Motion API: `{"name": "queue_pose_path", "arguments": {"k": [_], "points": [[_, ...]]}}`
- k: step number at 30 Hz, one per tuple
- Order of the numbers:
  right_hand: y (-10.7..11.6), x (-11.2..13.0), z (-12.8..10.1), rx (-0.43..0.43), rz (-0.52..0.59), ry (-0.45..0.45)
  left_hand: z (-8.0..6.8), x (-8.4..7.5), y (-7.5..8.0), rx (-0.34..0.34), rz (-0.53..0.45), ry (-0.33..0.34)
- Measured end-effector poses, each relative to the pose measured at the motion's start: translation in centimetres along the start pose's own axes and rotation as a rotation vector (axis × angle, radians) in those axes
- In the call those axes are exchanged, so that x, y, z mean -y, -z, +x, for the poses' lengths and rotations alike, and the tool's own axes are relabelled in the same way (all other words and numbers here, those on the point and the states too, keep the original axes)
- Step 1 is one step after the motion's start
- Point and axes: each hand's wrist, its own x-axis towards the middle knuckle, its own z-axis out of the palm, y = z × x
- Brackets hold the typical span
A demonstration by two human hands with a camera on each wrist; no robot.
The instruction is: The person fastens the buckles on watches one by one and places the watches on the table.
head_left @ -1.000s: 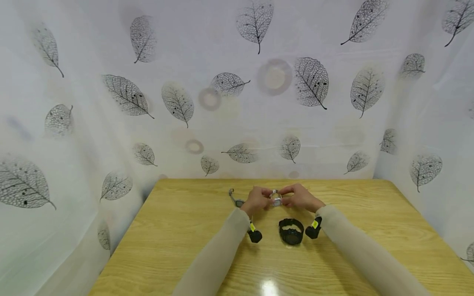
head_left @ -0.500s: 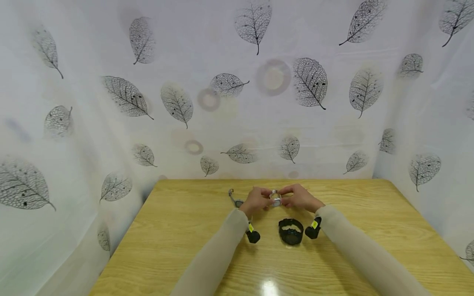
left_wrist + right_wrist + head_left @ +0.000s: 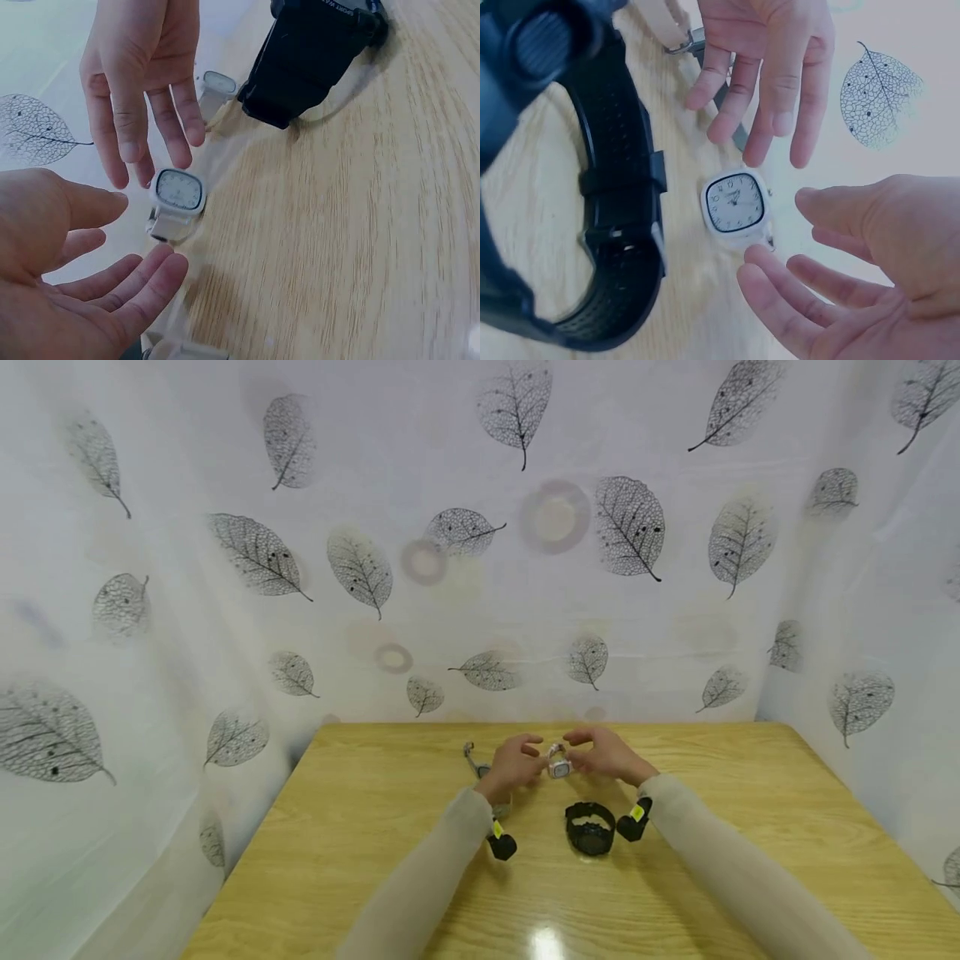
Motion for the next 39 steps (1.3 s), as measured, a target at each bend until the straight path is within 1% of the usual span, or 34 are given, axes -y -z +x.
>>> {"name": "queue_pose_path", "arguments": {"k": [3, 5, 10, 13, 17, 21, 24, 30, 33, 35, 39], "points": [[0.2, 0.4, -0.1, -0.006, 0.003, -0.014, -0.3, -0.1, 0.5, -0.003, -0.030, 0.001], [0.2, 0.5, -0.1, -0.006, 0.007, -0.018, -0.4, 0.1, 0.7, -0.003, -0.060, -0.001], [0.2, 0.9, -0.1, -0.011, -0.004, 0.008, -0.7, 0.8, 1.5, -0.038, -0.116, -0.059], [0.1, 1.2, -0.2, -0.013, -0.005, 0.021, -1.2, 1.1, 2.3, -0.062, -0.124, -0.102], [0.0, 1.6, -0.3, -0.009, -0.001, 0.036, -1.8, 1.4, 3.5, -0.099, -0.114, -0.136], [-0.1, 1.9, -0.3, -0.003, 0.000, 0.050, -2.2, 1.4, 4.5, -0.140, -0.117, -0.133], [-0.1, 2.0, -0.3, 0.006, 0.009, 0.061, -2.5, 1.3, 5.0, -0.158, -0.102, -0.131], [-0.7, 2.7, 0.3, 0.035, 0.017, 0.084, -2.8, 1.7, 5.9, -0.219, -0.085, -0.137], [-1.2, 2.9, 0.7, 0.046, 0.031, 0.093, -2.9, 2.0, 6.4, -0.253, -0.056, -0.147], [-1.7, 3.0, 1.1, 0.051, 0.041, 0.099, -3.1, 2.2, 6.7, -0.285, -0.016, -0.151], [-2.6, 3.3, 1.8, 0.066, 0.059, 0.087, -3.4, 2.7, 7.4, -0.337, 0.025, -0.146]]}}
